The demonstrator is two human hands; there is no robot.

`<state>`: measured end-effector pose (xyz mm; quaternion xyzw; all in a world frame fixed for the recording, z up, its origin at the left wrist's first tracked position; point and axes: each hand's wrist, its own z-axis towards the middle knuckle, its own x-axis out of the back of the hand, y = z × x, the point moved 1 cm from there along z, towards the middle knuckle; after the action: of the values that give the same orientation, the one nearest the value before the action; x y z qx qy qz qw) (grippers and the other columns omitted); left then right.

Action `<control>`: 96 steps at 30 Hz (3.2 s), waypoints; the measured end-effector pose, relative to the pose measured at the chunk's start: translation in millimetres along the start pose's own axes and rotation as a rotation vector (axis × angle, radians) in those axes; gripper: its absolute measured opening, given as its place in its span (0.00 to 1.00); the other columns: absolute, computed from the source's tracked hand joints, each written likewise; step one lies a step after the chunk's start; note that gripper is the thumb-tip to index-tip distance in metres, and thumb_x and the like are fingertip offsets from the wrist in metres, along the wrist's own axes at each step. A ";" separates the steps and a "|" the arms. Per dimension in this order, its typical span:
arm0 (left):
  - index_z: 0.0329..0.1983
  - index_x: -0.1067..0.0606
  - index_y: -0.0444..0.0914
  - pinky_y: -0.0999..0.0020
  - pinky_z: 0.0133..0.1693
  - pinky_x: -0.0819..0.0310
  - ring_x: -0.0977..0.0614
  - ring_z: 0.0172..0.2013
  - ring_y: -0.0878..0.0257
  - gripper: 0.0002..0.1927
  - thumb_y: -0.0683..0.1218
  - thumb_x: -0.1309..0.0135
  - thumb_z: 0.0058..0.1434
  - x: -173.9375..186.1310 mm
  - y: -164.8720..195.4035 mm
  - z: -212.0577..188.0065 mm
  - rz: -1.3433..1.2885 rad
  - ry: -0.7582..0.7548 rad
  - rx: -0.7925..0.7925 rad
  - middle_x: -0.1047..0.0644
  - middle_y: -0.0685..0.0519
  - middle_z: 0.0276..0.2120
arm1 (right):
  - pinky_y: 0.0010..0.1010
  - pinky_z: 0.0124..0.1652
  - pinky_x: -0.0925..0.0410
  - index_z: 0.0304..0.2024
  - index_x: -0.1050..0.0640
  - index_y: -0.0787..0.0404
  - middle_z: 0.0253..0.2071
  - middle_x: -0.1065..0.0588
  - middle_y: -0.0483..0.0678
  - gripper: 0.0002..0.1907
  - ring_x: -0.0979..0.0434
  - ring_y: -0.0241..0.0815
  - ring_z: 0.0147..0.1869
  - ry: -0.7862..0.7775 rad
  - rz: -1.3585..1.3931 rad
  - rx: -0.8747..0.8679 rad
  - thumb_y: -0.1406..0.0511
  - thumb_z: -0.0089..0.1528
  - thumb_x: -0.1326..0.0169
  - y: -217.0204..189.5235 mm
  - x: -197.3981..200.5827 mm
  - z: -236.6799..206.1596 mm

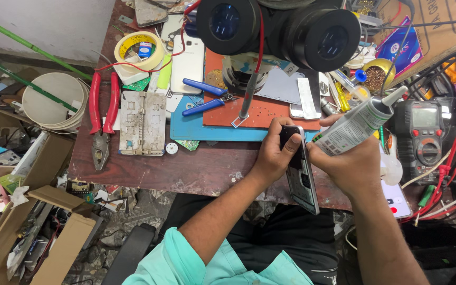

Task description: The person uses a heat gun to apply heat to the internal components of a disassembled smartphone. They then use a small metal tool to adjust parts inside the device and spray a canister onto the phone's edge. The person handles the phone and a second phone on the workbench throughout the process.

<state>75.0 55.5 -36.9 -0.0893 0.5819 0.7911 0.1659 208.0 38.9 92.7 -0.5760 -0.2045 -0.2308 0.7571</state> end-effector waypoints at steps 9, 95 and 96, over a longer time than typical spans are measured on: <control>0.52 0.37 0.39 0.74 0.41 0.29 0.28 0.37 0.72 0.28 0.67 0.53 0.71 1.0 -0.3 0.0 0.019 -0.012 -0.006 0.30 0.58 0.36 | 0.22 0.36 0.30 0.49 0.22 0.63 0.35 0.23 0.41 0.25 0.24 0.29 0.37 -0.087 0.124 -0.127 0.68 0.50 0.31 5.2 4.0 4.1; 0.56 0.38 0.39 0.73 0.44 0.34 0.32 0.40 0.70 0.19 0.58 0.52 0.76 20.8 -7.7 -2.8 -0.172 -0.042 -0.007 0.34 0.55 0.41 | 0.23 0.32 0.29 0.58 0.25 0.61 0.34 0.21 0.44 0.28 0.23 0.28 0.32 -0.075 0.243 -0.138 0.64 0.57 0.34 -27.3 14.5 -17.1; 0.56 0.38 0.40 0.73 0.42 0.33 0.31 0.38 0.69 0.19 0.57 0.53 0.75 20.4 -5.9 -2.7 -0.199 -0.048 0.002 0.33 0.55 0.41 | 0.22 0.31 0.30 0.62 0.27 0.61 0.35 0.22 0.43 0.30 0.25 0.28 0.30 -0.034 0.259 -0.132 0.64 0.58 0.35 -28.5 25.1 -27.6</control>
<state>58.1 57.8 -49.9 -0.1274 0.5669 0.7720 0.2576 212.9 2.8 122.3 -0.6498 -0.1258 -0.1344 0.7374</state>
